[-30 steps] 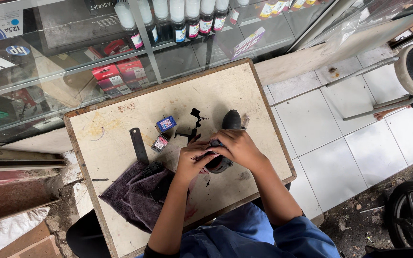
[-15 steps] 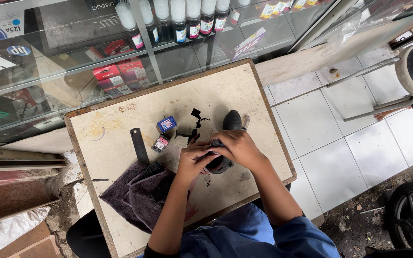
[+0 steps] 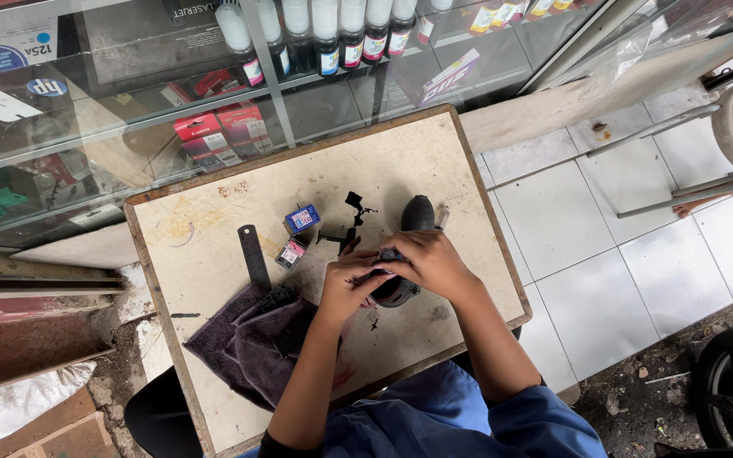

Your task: The person refills a printer ink cartridge using a syringe. They draw ink from a container, inject it into the cartridge, and repeat the process multiple times.

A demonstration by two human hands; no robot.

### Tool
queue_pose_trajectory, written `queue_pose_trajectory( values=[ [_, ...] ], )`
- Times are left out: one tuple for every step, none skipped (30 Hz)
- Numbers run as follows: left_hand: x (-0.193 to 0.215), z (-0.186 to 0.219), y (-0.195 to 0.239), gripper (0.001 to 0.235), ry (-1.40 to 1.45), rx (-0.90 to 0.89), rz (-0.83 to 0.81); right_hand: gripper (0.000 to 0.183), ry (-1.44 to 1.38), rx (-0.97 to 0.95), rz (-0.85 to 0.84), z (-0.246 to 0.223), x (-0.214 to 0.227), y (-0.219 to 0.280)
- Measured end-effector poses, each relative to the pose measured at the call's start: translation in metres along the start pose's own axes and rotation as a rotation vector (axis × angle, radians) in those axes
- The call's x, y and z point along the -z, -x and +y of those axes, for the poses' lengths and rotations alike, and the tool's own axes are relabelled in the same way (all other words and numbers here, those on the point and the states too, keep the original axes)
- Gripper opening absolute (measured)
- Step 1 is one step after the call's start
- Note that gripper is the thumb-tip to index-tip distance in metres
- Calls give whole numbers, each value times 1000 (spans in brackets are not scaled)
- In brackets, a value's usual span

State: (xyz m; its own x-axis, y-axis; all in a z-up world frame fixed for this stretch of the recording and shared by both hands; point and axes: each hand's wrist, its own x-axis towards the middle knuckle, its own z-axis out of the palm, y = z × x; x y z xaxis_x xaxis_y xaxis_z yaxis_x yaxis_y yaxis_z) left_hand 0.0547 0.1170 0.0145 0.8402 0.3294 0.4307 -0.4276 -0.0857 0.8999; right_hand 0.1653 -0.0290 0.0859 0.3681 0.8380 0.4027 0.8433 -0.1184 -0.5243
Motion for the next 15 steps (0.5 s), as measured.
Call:
queue_pose_trajectory(
  values=[
    [0, -3, 0, 10, 0, -2, 0, 20, 2, 1, 1, -3, 3, -2],
    [0, -5, 1, 10, -9, -11, 0, 20, -5, 3, -9, -6, 6, -3],
    [1, -7, 2, 10, -18, -19, 1, 21, -12, 4, -19, -10, 9, -5],
    [-1, -10, 6, 10, -19, -21, 2, 21, -13, 7, -19, -12, 12, -4],
    [-2, -13, 10, 12, -244, -14, -28, 20, 21, -16, -26, -15, 15, -2],
    [-3, -16, 14, 15, -469, -6, -57, 19, 55, -38, -35, -19, 18, -1],
    [-3, 9, 10, 15, -471, -6, -55, 19, 53, -36, -36, -21, 22, 2],
    [-5, 33, 7, 40, -559, 26, -70, 18, 53, -86, -29, -24, 25, 6],
    [-6, 58, 5, 65, -646, 58, -86, 18, 53, -136, -22, -28, 29, 10],
    [0, 73, 8, 65, -650, 58, -77, 18, 51, -127, -25, -26, 26, 19],
    [4, 88, 12, 62, -699, 56, -57, 21, 35, -248, 8, -25, 24, 29],
    [10, 103, 15, 60, -749, 52, -38, 24, 19, -368, 43, -24, 21, 39],
    [23, 100, 30, 60, -754, 50, -31, 24, 17, -360, 41, -27, 24, 43],
    [36, 99, 45, 52, -837, 69, -32, 26, -47, -423, 47, -32, 26, 49],
    [49, 97, 60, 43, -920, 88, -34, 28, -111, -486, 53, -36, 28, 55]
  ],
)
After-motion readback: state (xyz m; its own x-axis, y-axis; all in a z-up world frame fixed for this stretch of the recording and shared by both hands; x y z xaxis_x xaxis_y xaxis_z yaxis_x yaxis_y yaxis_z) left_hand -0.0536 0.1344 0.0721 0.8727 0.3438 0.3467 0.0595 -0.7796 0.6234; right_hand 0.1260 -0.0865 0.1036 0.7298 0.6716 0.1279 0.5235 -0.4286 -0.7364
